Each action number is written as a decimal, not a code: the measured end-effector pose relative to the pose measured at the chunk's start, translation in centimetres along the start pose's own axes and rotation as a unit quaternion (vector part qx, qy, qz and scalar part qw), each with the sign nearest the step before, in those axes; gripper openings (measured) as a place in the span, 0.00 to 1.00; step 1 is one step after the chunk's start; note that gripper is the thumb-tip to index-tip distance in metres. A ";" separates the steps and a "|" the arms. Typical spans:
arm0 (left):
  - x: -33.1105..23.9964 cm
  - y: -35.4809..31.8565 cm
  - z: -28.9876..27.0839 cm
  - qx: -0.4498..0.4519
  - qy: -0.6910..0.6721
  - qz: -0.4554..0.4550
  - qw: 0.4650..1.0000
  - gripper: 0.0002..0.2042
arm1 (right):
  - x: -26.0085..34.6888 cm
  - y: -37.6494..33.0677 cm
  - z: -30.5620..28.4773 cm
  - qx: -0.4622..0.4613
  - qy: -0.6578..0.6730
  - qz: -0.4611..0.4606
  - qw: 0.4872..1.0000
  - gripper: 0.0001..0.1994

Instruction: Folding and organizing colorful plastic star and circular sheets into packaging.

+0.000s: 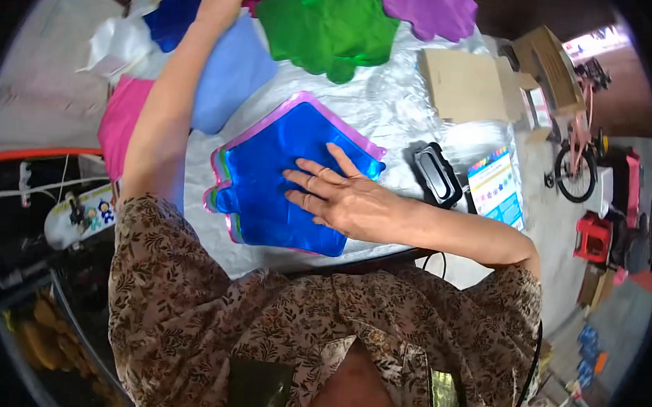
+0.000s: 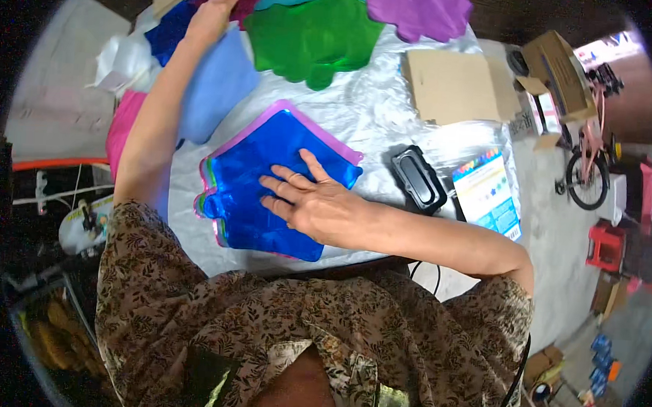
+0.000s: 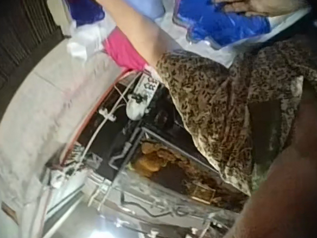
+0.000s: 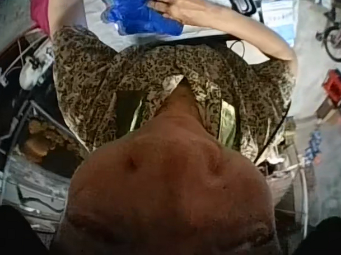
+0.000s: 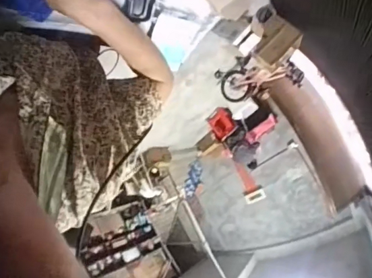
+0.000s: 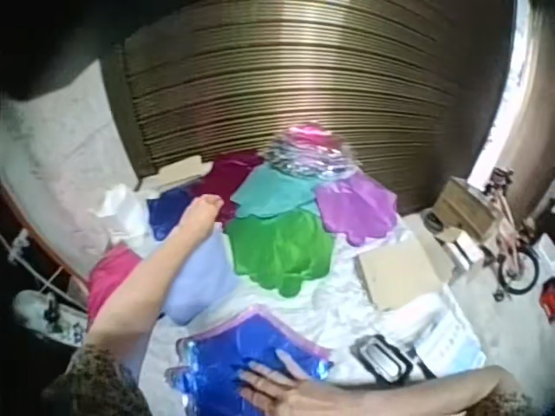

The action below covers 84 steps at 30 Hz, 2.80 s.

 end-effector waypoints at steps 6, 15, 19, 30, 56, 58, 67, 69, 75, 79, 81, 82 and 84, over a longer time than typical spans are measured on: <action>-0.1 2.4 5.5 0.061 0.034 0.003 0.998 0.20 | -1.6 -0.9 -0.5 -0.021 -0.011 0.016 1.000 0.24; 1.9 1.9 3.1 0.018 -0.070 -0.083 0.994 0.16 | -3.1 -0.8 -1.3 -0.030 -0.023 0.012 0.999 0.22; 2.9 0.9 2.3 0.029 -0.101 -0.078 0.991 0.19 | -2.9 -0.2 -1.5 -0.033 -0.021 0.002 0.999 0.22; -5.0 -6.3 -8.6 -0.086 -0.243 0.004 0.966 0.17 | -1.8 0.8 -2.3 -0.015 0.043 -0.014 0.999 0.19; 26.8 -17.0 -6.0 0.004 0.009 -0.550 0.835 0.40 | -3.5 3.8 -4.1 -0.036 0.042 0.024 0.998 0.15; 26.5 -16.7 -6.2 -0.055 0.018 -0.547 0.835 0.44 | -3.7 3.7 -4.1 -0.033 0.037 0.021 0.999 0.15; 27.8 -16.8 -6.1 -0.116 0.031 -0.492 0.862 0.42 | -4.2 3.6 -4.0 -0.050 0.042 0.017 0.998 0.15; 28.2 -17.0 -5.5 -0.065 0.032 -0.525 0.848 0.38 | -4.2 3.8 -4.0 -0.050 0.048 0.022 0.997 0.15; 29.5 -18.1 -4.3 -0.060 0.023 -0.521 0.851 0.33 | -4.2 3.7 -3.8 -0.049 0.051 0.030 0.997 0.15; 31.6 -19.2 -4.2 -0.095 0.005 -0.506 0.857 0.30 | -4.2 3.5 -3.7 -0.047 0.048 0.030 0.997 0.15; 33.2 -20.6 -5.4 -0.150 -0.011 -0.536 0.831 0.30 | -3.9 3.5 -3.8 -0.043 0.063 0.028 0.997 0.14; 33.8 -21.4 -6.2 -0.178 -0.017 -0.550 0.816 0.30 | -3.7 3.5 -3.8 -0.042 0.072 0.025 0.996 0.14; 32.8 -20.1 -5.5 -0.176 -0.026 -0.543 0.821 0.28 | -4.2 3.6 -3.7 -0.038 0.069 0.037 0.996 0.14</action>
Point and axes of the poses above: each hand's wrist, its own y-axis towards the middle knuckle, its own z-axis out of the palm, x = y × z, the point moved 6 cm from there along y, towards the middle knuckle, and after that the axes turned 1 degree about -x, right-handed, at the moved point
